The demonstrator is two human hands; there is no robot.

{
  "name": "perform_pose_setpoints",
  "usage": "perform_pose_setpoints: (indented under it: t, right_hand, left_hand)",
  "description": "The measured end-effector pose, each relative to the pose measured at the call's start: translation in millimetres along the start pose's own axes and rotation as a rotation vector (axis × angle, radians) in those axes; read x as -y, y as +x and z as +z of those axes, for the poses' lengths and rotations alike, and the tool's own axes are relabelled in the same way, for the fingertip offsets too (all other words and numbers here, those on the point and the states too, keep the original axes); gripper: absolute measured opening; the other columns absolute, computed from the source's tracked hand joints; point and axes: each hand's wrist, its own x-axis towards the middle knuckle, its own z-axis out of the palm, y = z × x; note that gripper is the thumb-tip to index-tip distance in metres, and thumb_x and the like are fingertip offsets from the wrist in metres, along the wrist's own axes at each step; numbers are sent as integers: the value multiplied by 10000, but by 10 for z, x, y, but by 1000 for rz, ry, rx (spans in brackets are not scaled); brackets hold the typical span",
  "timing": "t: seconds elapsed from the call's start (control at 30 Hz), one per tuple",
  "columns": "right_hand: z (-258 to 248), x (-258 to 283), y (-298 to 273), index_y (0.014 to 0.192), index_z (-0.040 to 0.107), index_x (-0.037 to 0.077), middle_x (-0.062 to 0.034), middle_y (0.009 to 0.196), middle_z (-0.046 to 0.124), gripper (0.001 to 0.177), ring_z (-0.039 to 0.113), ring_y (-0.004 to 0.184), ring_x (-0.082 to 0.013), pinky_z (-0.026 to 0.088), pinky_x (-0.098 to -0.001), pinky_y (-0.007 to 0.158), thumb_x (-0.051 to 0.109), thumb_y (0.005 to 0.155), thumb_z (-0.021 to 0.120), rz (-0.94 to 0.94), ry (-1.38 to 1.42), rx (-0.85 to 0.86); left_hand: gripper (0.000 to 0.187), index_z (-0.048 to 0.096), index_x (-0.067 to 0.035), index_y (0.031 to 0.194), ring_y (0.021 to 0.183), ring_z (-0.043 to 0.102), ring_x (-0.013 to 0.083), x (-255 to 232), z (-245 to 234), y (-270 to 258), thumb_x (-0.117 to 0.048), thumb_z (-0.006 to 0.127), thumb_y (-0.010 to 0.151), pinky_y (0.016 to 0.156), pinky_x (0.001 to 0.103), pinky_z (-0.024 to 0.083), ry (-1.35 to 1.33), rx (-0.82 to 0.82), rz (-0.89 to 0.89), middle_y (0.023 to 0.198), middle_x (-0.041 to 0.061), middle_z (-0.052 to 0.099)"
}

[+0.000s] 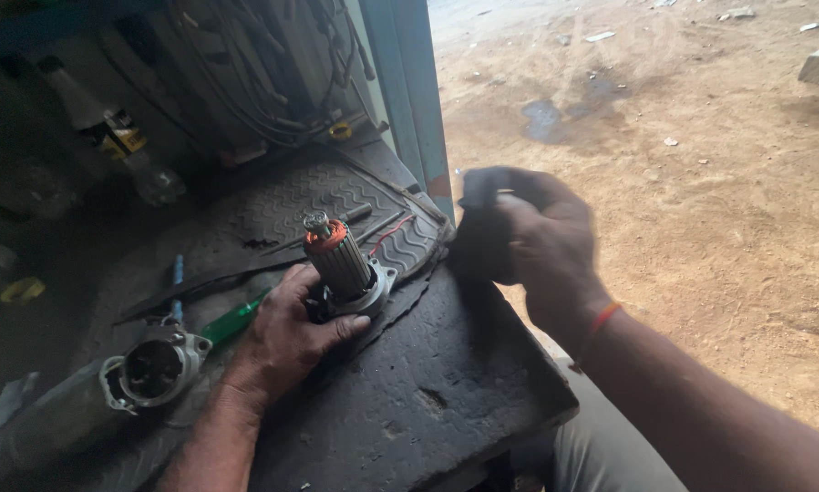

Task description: The person uses a metal file to scrape and clean the commutator surface of a small electric motor armature. They hold the armature steady with one hand while filing with the other, occasionally switching to a screwdriver to adjust or inspect the component.

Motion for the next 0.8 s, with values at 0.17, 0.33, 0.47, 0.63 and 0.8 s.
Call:
perform_pose_setpoints:
  t: [0.17,0.33,0.47,0.63,0.8]
  right_hand:
    - [318,-321,209,1029,787,64,-67,960,813,279,775,882,-206,616,-329,834,45,870,558,-221,-482,493]
    - [410,-365,137,937,774,121,-137,1002,691,180,659,979,-336,480,-481,842,175,888,609,-369,-1166,566]
    - [322,-295,54,1069,765,125,-130,1040,693,273,636,1001,-349,463,-480,860,147,849,604,-530,-995,625]
    - [337,-240,-102,1012,726,137,-101,933,640,187,635,959,-293,428,-469,849,152,906,573,-495,-1168,630]
    - [180,-190,-343,1024,766,169,-63,977,654,227,642,940,-250,402,-443,888,153,862,608,-689,-1058,656]
  left_hand:
    - [466,729,-112,1118,987,722,189,-33,18,-26,-233,893,698,852,340,581,44,-56,27,1074,49,723]
    - [485,731,-108,1126,979,718,191,56,58,-26,-274,897,702,839,346,582,60,-80,28,1089,54,722]
    - [520,748,-114,1123,956,720,204,45,52,-28,-295,916,665,823,356,578,112,-91,43,1054,61,732]
    - [501,748,-121,1121,950,736,207,40,63,-42,-291,899,673,818,350,600,51,-84,21,1054,62,733]
    - [521,744,-116,1114,978,729,218,51,101,-16,-319,926,671,847,361,588,149,-127,-42,1063,75,728]
